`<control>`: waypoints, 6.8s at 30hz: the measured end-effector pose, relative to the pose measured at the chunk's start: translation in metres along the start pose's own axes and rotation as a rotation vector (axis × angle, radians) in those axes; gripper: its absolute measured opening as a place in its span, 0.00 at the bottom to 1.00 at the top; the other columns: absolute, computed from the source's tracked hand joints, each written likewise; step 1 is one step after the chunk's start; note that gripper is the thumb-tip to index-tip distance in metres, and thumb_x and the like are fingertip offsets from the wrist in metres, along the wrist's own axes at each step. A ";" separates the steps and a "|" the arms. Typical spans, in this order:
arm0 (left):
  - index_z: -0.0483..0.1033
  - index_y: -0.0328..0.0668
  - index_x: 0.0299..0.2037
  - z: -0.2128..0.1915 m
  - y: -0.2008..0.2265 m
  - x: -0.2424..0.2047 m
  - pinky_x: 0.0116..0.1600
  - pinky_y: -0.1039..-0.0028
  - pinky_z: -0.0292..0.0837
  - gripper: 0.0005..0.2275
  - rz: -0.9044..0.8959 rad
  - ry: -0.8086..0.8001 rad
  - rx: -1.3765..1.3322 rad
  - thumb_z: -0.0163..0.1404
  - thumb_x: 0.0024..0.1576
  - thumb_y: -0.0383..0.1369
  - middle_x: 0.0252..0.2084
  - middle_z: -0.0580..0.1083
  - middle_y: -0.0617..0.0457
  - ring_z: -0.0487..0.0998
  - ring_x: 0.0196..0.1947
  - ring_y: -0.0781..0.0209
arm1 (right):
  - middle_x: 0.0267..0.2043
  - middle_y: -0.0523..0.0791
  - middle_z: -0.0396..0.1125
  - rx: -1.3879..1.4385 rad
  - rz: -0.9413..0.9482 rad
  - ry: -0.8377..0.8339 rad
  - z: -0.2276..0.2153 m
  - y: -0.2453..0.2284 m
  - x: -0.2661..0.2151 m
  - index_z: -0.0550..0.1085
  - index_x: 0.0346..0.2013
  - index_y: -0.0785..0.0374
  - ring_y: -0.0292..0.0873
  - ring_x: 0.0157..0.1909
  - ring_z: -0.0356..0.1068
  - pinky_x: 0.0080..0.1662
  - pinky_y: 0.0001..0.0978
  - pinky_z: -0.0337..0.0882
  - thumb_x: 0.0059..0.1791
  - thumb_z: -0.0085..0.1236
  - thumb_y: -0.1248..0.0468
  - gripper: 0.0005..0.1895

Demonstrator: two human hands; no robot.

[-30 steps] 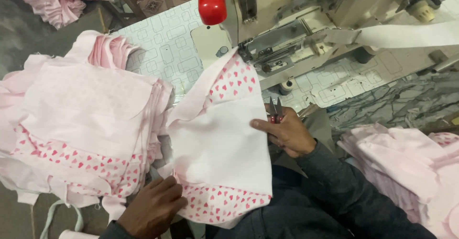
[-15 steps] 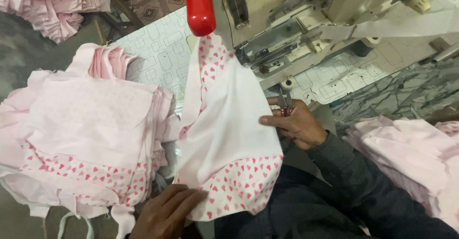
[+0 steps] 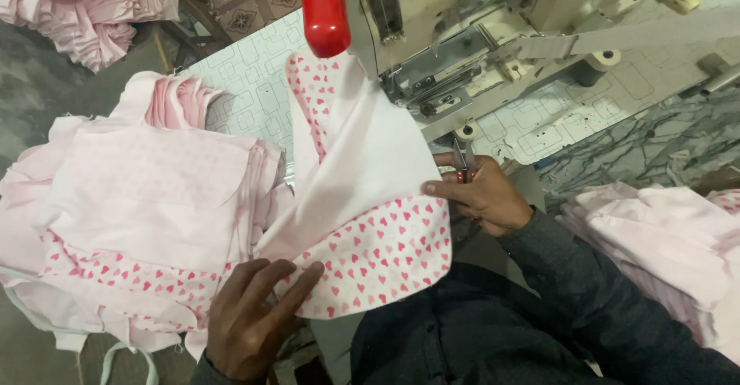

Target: Trimming excess threads from pink and heart-patterned fabric pieces using hand snips at a workbench.

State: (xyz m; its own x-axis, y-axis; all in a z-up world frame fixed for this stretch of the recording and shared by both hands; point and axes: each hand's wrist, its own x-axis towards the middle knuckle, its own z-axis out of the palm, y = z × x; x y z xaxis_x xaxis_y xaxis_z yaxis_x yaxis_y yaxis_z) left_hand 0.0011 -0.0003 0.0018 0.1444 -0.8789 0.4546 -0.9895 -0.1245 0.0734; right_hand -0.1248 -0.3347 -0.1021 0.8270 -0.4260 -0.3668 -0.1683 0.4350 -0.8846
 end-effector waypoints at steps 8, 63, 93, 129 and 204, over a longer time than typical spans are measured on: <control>0.80 0.49 0.55 0.005 0.010 0.015 0.44 0.55 0.75 0.17 -0.118 0.094 0.128 0.39 0.66 0.21 0.48 0.74 0.46 0.73 0.42 0.43 | 0.18 0.40 0.67 0.046 -0.056 0.019 0.000 0.001 0.001 0.76 0.57 0.67 0.29 0.11 0.48 0.15 0.22 0.48 0.42 0.69 0.71 0.28; 0.84 0.36 0.44 0.133 0.038 0.133 0.36 0.72 0.61 0.07 0.017 0.468 0.090 0.51 0.66 0.27 0.31 0.65 0.54 0.67 0.25 0.64 | 0.26 0.53 0.73 -0.089 -0.573 0.361 0.027 0.006 0.029 0.69 0.30 0.70 0.38 0.22 0.73 0.22 0.24 0.68 0.42 0.77 0.70 0.19; 0.84 0.68 0.41 -0.029 0.054 0.009 0.46 0.70 0.78 0.12 -0.784 -0.442 -0.351 0.60 0.50 0.53 0.42 0.84 0.56 0.85 0.44 0.61 | 0.50 0.55 0.71 -0.037 -0.135 -0.148 0.047 0.013 -0.068 0.64 0.56 0.64 0.50 0.35 0.82 0.24 0.26 0.73 0.55 0.44 0.55 0.19; 0.68 0.40 0.53 0.124 0.142 0.084 0.21 0.48 0.60 0.15 -0.076 -0.437 -0.257 0.49 0.54 0.27 0.26 0.72 0.46 0.73 0.19 0.38 | 0.21 0.40 0.66 0.020 -0.047 0.082 0.019 -0.040 0.022 0.81 0.42 0.65 0.32 0.12 0.53 0.12 0.25 0.46 0.48 0.66 0.60 0.13; 0.79 0.33 0.54 0.078 0.023 0.117 0.62 0.53 0.72 0.24 -0.831 0.208 -1.060 0.68 0.46 0.28 0.49 0.80 0.40 0.78 0.51 0.53 | 0.25 0.52 0.71 0.005 -0.090 0.079 -0.004 -0.046 -0.011 0.77 0.40 0.80 0.28 0.14 0.51 0.14 0.15 0.50 0.40 0.70 0.75 0.16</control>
State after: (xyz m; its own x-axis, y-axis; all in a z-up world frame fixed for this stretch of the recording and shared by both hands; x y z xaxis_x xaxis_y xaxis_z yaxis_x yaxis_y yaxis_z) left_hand -0.0052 -0.1416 -0.0130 0.7806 -0.6222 0.0596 -0.1432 -0.0852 0.9860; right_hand -0.1279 -0.3529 -0.0583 0.7938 -0.5245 -0.3078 -0.0924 0.3961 -0.9135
